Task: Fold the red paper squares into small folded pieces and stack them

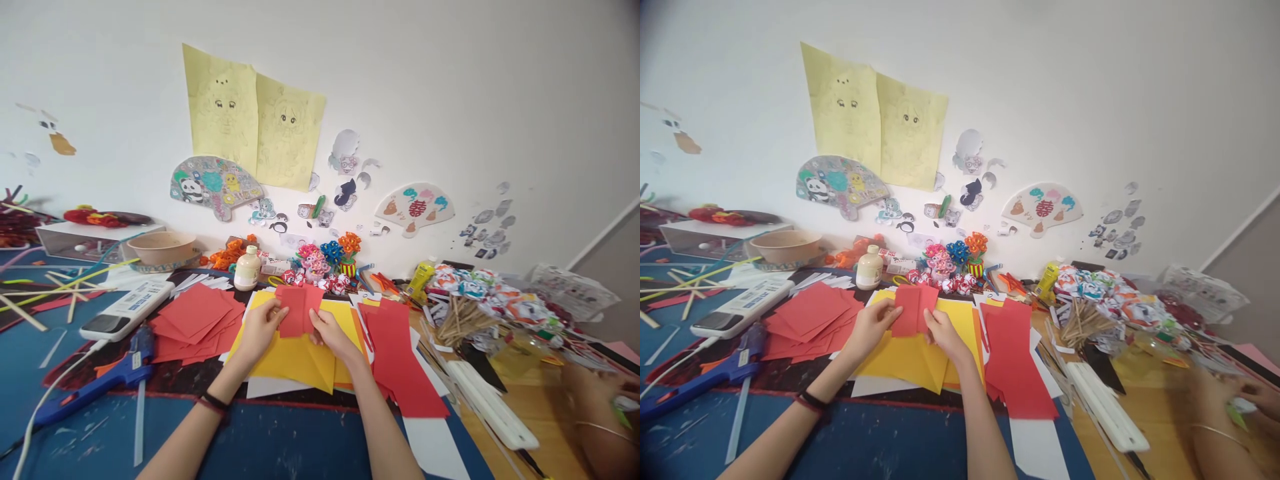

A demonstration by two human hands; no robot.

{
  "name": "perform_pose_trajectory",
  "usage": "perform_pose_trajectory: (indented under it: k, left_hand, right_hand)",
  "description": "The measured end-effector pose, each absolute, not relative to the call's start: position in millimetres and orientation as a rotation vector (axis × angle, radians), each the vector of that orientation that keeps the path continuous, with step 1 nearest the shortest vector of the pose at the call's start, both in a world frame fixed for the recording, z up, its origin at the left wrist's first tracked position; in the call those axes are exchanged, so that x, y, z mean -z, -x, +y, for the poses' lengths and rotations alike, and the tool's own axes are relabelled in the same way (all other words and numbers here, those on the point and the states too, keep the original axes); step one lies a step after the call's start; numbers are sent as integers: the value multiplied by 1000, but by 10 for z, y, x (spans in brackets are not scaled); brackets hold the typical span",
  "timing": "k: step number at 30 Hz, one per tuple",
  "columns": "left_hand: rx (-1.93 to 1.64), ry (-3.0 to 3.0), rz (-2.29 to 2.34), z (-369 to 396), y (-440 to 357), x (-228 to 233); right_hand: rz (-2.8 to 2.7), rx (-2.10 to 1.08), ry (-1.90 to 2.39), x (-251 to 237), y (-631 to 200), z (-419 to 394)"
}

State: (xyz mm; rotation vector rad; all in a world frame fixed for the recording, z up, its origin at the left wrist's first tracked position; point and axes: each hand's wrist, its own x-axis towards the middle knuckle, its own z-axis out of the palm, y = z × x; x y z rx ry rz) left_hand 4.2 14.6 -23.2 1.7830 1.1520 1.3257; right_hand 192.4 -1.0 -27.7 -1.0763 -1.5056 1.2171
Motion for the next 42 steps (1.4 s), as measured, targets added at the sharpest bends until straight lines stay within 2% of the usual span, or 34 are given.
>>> perform_pose_trajectory:
  k: [5, 12, 16, 25, 33, 42]
  left_hand:
    - [-1355, -1951, 1286, 139, -5, 212]
    - [-1538, -1565, 1237, 175, 218, 89]
    - [-1443, -1630, 1123, 160, 168, 86]
    - [-1310, -2012, 1285, 111, -39, 196]
    - [-1318, -2043, 1291, 99, -9, 158]
    - [-1278, -2107, 1275, 39, -44, 125]
  right_hand:
    - [-1572, -1293, 989, 193, -1869, -86]
    - [-1508, -1300, 1048, 199, -1911, -81]
    - [-1509, -1301, 1051, 217, -1912, -75]
    - [-1584, -1391, 965, 237, -1808, -98]
    - [-1697, -1047, 995, 147, -1829, -97]
    - [-1768, -802, 1096, 142, -1831, -89]
